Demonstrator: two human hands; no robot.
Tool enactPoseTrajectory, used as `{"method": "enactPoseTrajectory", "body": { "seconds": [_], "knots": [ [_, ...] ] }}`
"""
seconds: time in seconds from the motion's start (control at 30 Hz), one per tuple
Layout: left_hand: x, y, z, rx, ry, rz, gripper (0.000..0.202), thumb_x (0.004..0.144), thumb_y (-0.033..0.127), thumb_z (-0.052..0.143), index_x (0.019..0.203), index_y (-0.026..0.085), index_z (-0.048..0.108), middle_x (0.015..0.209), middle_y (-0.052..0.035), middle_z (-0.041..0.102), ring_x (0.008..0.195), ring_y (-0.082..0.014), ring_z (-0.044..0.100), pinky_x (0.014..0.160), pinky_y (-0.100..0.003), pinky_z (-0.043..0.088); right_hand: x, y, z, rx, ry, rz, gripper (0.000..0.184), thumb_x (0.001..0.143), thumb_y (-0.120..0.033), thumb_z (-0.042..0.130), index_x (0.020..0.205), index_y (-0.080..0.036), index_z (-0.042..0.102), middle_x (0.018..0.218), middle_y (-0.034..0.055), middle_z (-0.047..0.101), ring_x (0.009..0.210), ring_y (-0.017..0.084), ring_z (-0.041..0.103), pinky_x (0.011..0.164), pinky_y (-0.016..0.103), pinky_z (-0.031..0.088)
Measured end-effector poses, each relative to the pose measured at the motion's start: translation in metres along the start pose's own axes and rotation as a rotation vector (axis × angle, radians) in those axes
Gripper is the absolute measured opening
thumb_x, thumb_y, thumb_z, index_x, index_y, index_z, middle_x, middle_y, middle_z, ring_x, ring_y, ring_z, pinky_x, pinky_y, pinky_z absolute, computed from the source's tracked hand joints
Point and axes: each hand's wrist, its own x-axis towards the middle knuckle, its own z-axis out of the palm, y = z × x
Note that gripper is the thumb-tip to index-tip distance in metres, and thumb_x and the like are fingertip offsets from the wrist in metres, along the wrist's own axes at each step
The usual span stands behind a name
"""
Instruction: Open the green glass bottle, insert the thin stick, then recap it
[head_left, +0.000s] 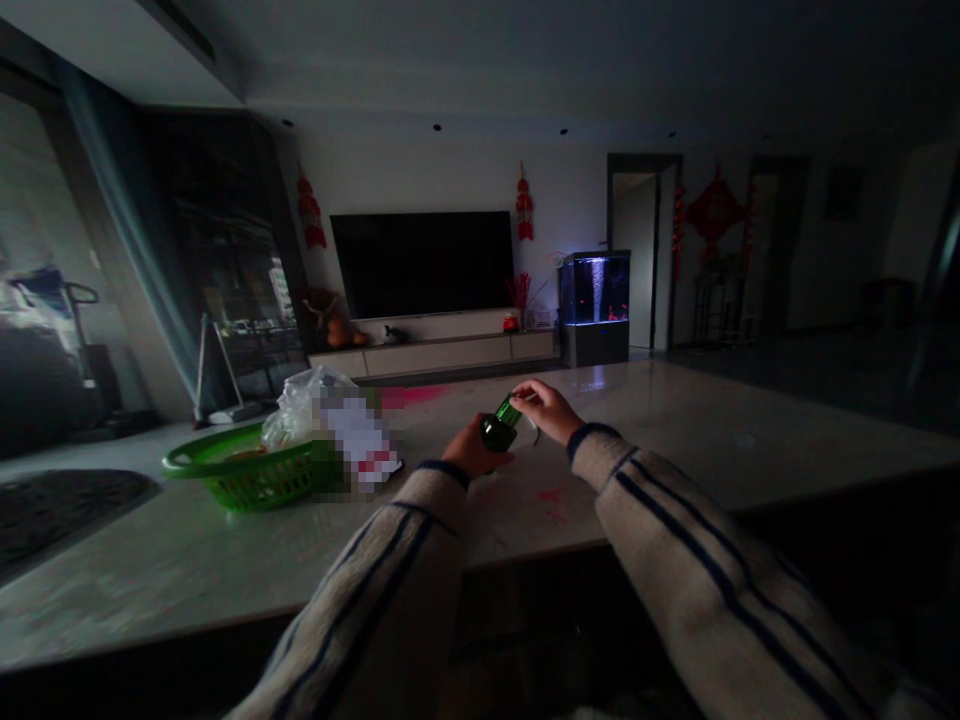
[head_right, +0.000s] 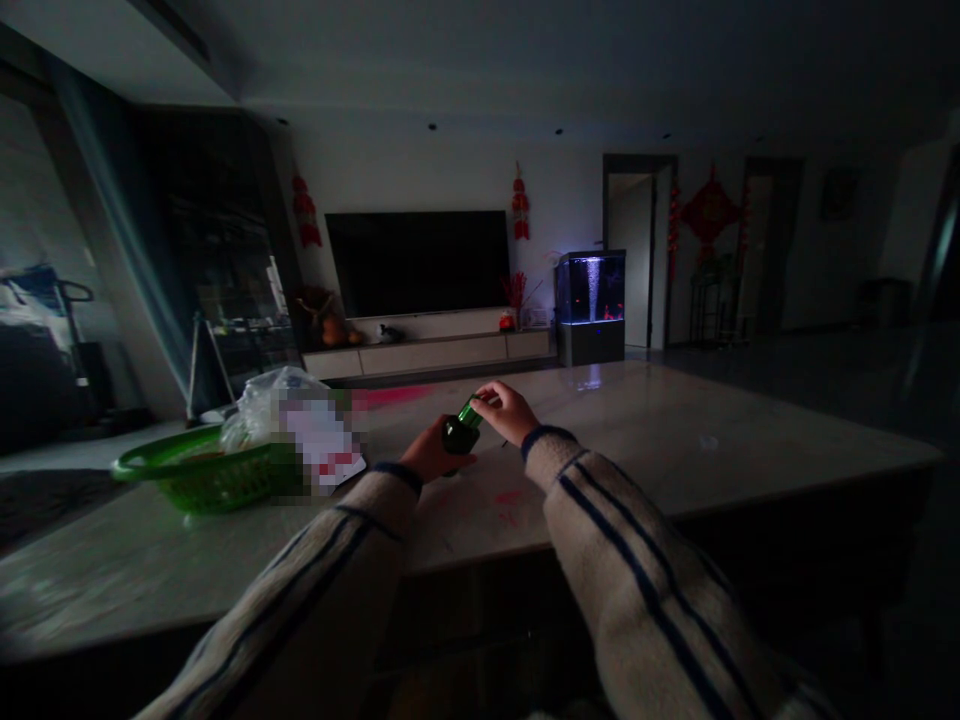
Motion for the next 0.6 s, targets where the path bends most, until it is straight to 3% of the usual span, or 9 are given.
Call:
{"method": "enactPoseTrajectory", "body": {
  "seconds": [0.6],
  "knots": [
    [0.0006, -0.0009, 0.0006, 0.006, -0.008, 0.008, 0.064, 0.051, 0.035, 0.073, 0.105, 0.017, 0.044, 0.089, -0.0059, 0.061, 0.081, -0.019, 0.059, 0.071, -0.029, 0.046, 0.0017, 0.0033, 0.0016, -0.028, 0.022, 0.001, 0.036, 0.073, -0.05, 0.05, 0.088, -0.017, 0.055, 0.085, 0.0035, 0.058, 0.079, 0.013, 0.054, 0.069, 0.026, 0.043]
  ]
}}
